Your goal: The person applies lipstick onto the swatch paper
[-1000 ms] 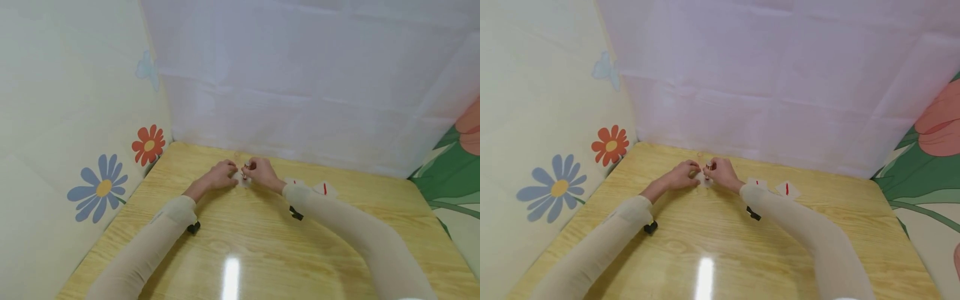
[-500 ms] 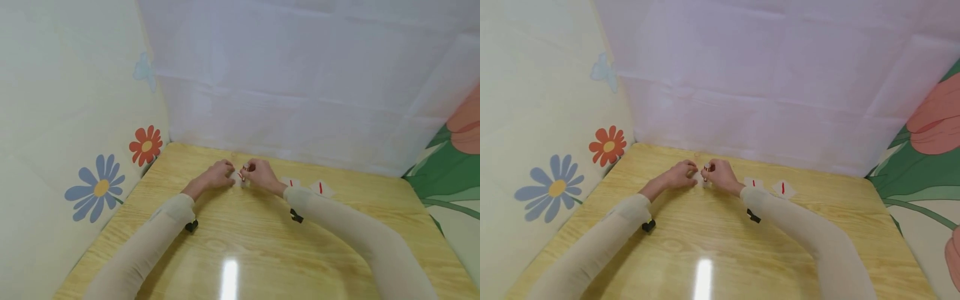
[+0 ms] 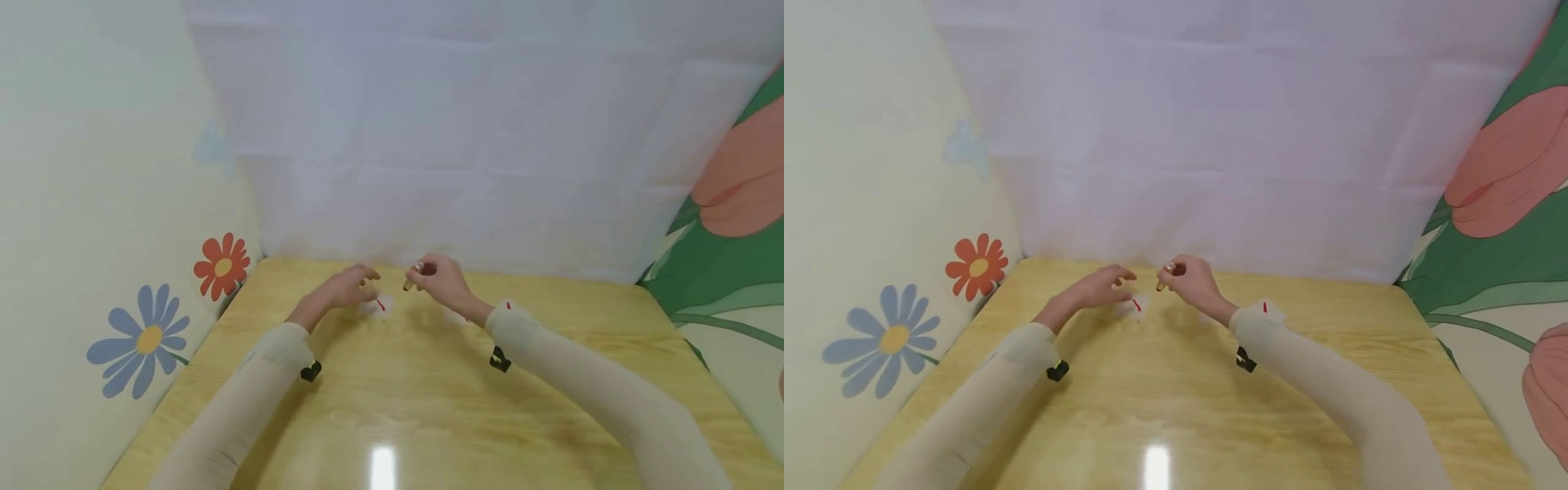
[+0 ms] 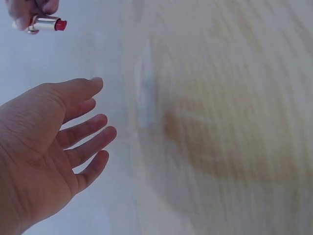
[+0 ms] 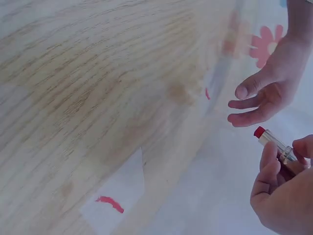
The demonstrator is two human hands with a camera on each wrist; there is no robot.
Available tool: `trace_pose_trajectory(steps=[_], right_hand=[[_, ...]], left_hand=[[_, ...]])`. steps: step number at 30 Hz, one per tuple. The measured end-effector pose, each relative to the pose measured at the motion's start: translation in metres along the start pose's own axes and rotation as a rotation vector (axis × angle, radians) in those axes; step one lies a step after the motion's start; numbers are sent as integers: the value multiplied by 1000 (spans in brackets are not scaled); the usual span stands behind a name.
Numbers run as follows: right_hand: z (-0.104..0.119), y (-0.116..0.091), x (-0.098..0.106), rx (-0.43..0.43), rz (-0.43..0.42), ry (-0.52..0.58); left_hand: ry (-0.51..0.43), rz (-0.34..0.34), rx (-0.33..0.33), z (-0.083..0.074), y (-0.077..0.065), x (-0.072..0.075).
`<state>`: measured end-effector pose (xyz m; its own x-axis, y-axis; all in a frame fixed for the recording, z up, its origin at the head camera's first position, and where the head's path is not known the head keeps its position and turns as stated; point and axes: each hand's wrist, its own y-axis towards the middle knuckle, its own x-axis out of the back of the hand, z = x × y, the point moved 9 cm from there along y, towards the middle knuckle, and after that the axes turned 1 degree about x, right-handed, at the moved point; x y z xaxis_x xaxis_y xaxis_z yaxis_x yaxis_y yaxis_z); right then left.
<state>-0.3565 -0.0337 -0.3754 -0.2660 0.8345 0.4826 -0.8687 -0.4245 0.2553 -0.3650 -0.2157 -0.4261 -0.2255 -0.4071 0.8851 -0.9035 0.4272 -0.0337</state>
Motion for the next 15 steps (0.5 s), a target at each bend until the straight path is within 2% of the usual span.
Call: trace_pose_trajectory(steps=[9,12,15], right_hand=[[-12,-18,35,-97,-70,206],[-13,-23,44,-117,-85,343],[-18,-28,48,-155,-101,528]], left_hand=[[-156,-83,-128,-30,11,7],[-240,-117,-165,-39,13,6],[-331,-149,-187,-44,16,3]])
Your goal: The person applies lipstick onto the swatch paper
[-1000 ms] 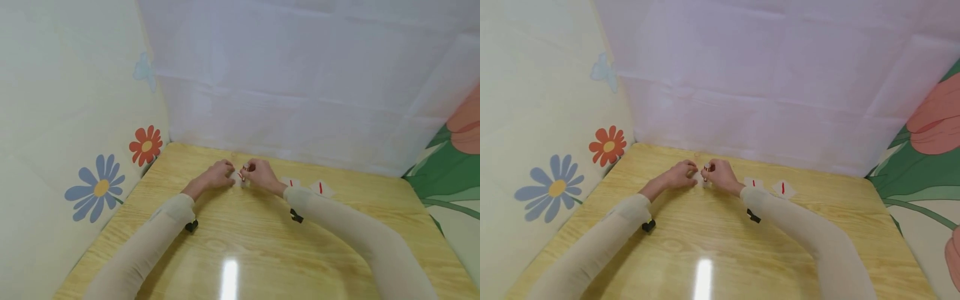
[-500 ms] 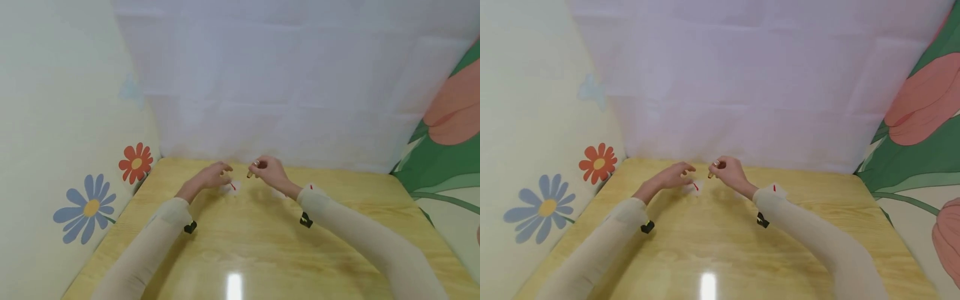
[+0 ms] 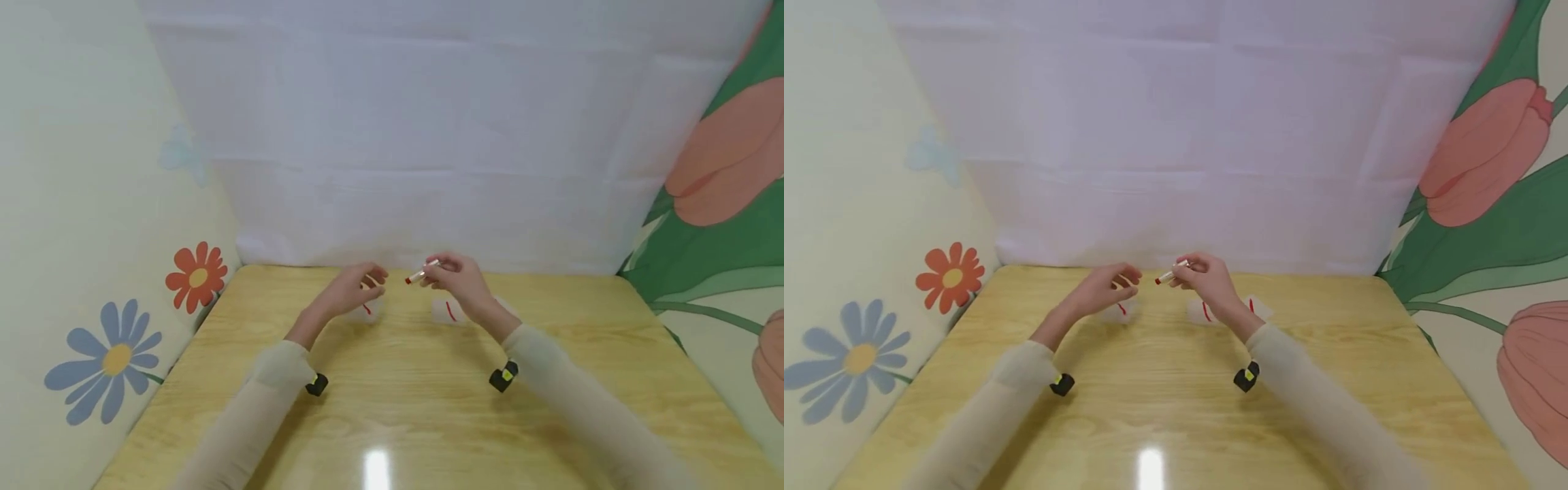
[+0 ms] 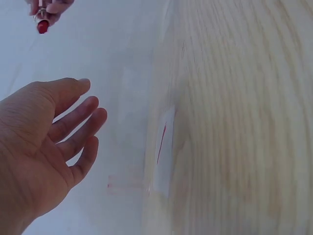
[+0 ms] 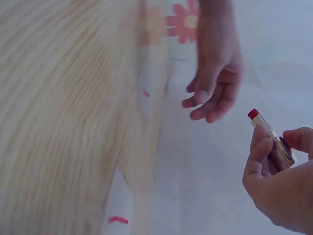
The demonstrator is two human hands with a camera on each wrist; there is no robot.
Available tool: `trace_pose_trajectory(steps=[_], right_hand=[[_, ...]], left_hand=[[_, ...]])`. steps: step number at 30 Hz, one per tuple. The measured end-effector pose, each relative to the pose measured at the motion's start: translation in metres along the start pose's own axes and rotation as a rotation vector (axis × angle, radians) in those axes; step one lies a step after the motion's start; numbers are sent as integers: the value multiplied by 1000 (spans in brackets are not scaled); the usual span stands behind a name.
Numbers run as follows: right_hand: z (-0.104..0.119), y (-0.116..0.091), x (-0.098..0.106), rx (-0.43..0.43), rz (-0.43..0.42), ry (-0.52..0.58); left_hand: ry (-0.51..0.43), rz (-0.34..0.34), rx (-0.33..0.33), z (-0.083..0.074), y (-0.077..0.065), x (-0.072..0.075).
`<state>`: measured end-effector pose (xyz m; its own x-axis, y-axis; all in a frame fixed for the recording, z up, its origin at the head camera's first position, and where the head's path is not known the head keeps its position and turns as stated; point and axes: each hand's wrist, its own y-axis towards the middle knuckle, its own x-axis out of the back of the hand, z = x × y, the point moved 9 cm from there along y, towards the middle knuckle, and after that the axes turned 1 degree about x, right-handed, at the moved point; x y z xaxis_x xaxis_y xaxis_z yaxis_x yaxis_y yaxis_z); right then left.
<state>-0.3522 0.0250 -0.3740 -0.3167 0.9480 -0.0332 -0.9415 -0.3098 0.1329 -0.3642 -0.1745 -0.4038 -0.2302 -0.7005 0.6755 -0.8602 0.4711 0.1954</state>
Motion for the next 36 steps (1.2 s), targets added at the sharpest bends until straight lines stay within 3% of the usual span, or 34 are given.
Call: trace_pose_trajectory(steps=[4,8,12,16,20,24,29,36], right_hand=[[-11,-6,1,-105,-12,293],[-26,-14,-8,-236,36,602],[-41,-24,-21,-341,93,766],[-53,-33,-34,-404,104,820],[-59,-43,-52,-450,154,818],[-60,-49,-60,-473,148,806],[-56,-46,-59,-461,152,818],[-52,-48,-59,-406,179,867]], left_hand=[[-83,-48,-15,-6,-3,-6],[-154,-91,-44,-21,-9,-11],[-207,-132,-60,-35,-16,-14],[-237,-170,-99,-52,-21,-17],[-245,-229,-123,-66,-26,-19],[-228,-281,-134,-76,-29,-20],[-237,-329,-146,-80,-27,-16],[-412,-292,-97,-74,-30,-23]])
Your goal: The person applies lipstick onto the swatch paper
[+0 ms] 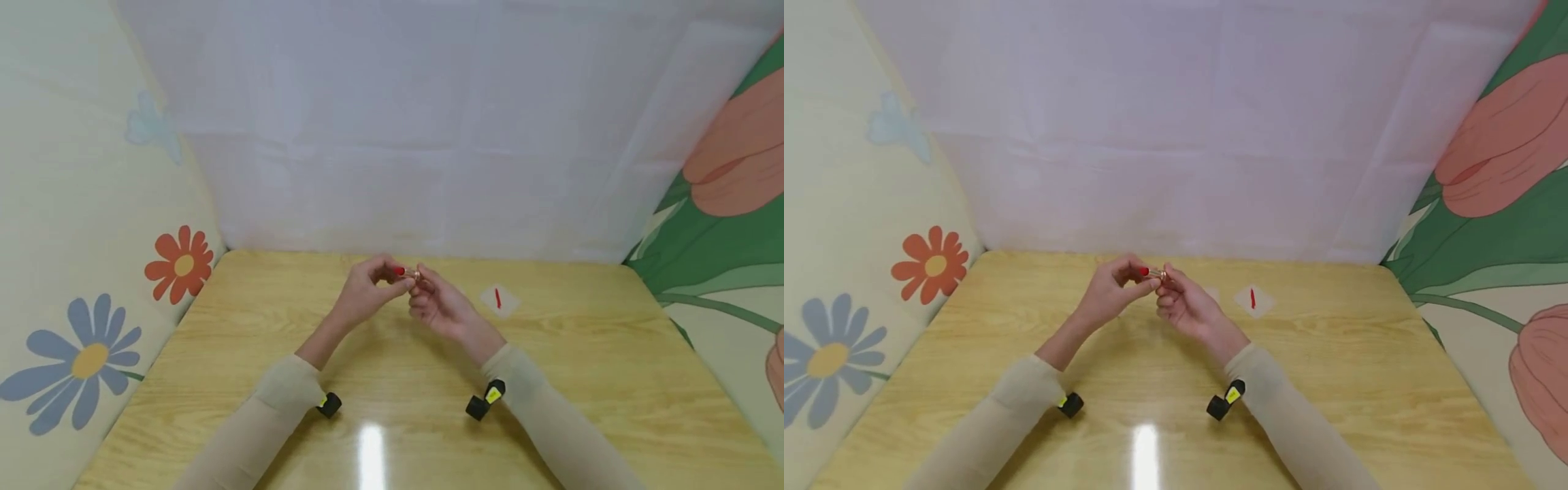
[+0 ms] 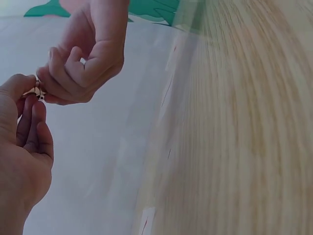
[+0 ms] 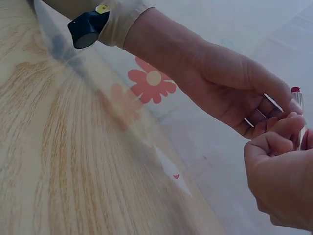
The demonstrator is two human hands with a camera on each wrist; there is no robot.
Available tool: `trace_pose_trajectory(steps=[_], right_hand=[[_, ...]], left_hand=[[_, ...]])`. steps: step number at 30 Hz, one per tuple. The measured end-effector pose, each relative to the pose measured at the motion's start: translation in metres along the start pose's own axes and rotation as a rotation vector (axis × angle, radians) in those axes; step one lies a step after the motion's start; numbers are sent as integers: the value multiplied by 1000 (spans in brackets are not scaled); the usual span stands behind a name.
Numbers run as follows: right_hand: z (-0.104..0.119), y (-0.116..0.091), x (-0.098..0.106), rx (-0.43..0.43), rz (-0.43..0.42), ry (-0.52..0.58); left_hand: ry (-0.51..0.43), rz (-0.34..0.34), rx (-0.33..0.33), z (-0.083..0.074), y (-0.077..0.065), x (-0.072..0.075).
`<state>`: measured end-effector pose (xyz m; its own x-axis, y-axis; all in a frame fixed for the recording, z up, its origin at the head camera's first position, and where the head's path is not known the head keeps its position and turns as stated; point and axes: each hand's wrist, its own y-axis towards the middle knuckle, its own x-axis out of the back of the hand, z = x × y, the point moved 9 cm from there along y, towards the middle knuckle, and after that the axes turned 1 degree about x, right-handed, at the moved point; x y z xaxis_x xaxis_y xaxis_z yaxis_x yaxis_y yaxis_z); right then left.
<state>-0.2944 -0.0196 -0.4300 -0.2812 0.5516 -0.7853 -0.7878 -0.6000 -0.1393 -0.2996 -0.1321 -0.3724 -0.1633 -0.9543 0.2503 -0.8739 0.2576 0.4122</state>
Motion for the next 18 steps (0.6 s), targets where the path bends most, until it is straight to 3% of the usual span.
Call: trace_pose_trajectory(steps=[4,11,18], right_hand=[[4,-1,-2,46,57,22],[4,0,-2,82,91,49],[7,1,1,111,91,47]], left_hand=[[-56,-7,29,2,-2,-2],[-176,-38,140,16,-4,-1],[-192,-25,153,18,-1,-3]])
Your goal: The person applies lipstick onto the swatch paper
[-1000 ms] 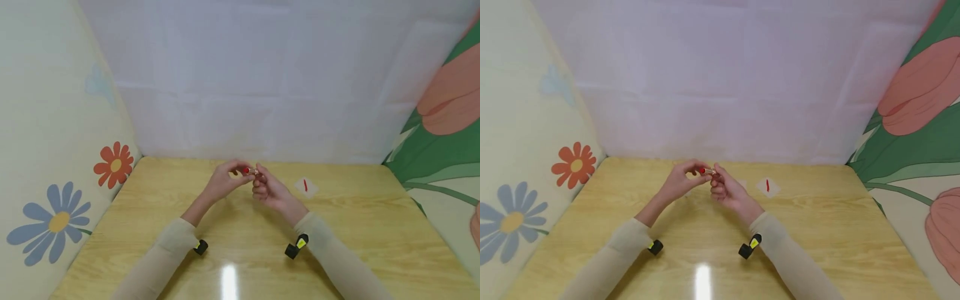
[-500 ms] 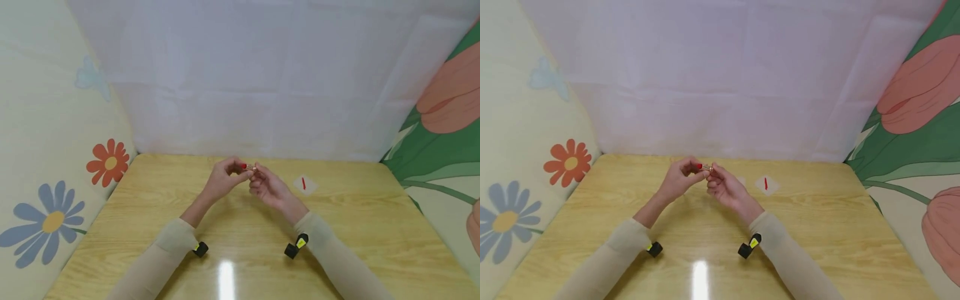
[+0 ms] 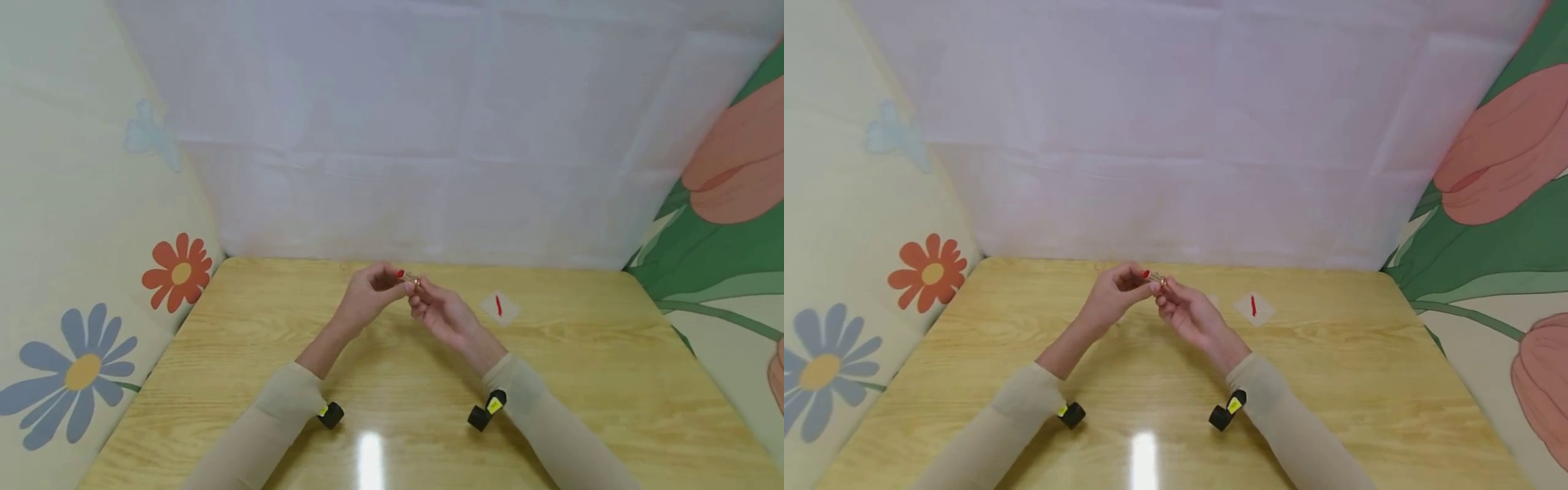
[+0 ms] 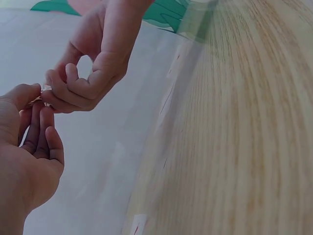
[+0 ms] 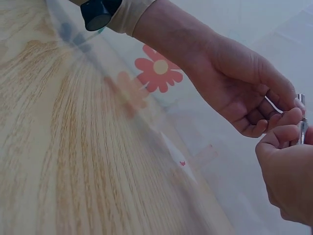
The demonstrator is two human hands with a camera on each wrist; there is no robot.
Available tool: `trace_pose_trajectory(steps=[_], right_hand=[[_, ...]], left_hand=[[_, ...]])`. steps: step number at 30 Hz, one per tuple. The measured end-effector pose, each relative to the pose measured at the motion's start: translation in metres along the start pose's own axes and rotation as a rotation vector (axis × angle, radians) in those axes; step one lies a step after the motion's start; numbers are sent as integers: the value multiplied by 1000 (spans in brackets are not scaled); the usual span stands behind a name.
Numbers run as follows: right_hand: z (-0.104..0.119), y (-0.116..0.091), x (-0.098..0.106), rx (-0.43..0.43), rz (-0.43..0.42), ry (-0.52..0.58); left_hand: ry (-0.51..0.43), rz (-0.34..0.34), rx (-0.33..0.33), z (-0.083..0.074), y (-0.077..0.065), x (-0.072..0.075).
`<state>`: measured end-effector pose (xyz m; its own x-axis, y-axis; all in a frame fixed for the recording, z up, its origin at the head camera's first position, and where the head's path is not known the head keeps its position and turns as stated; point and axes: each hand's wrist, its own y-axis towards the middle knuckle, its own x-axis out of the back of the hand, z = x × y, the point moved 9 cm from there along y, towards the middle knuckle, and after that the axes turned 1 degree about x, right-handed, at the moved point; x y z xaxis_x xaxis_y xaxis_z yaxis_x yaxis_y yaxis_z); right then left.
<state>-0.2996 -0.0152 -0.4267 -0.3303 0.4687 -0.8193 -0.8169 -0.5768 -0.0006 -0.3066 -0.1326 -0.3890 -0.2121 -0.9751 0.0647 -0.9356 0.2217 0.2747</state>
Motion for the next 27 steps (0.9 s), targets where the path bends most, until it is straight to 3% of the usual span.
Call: trace_pose_trajectory(steps=[12,22,24,27], right_hand=[[3,-4,9,71,-26,-125],[-1,-4,13,63,-51,-100],[-1,-4,12,62,-37,-75],[2,-4,11,63,6,-37]], left_hand=[[31,-16,43,7,-3,0],[136,-48,77,7,-8,1],[163,-29,87,7,-7,1],[219,61,91,6,-3,1]])
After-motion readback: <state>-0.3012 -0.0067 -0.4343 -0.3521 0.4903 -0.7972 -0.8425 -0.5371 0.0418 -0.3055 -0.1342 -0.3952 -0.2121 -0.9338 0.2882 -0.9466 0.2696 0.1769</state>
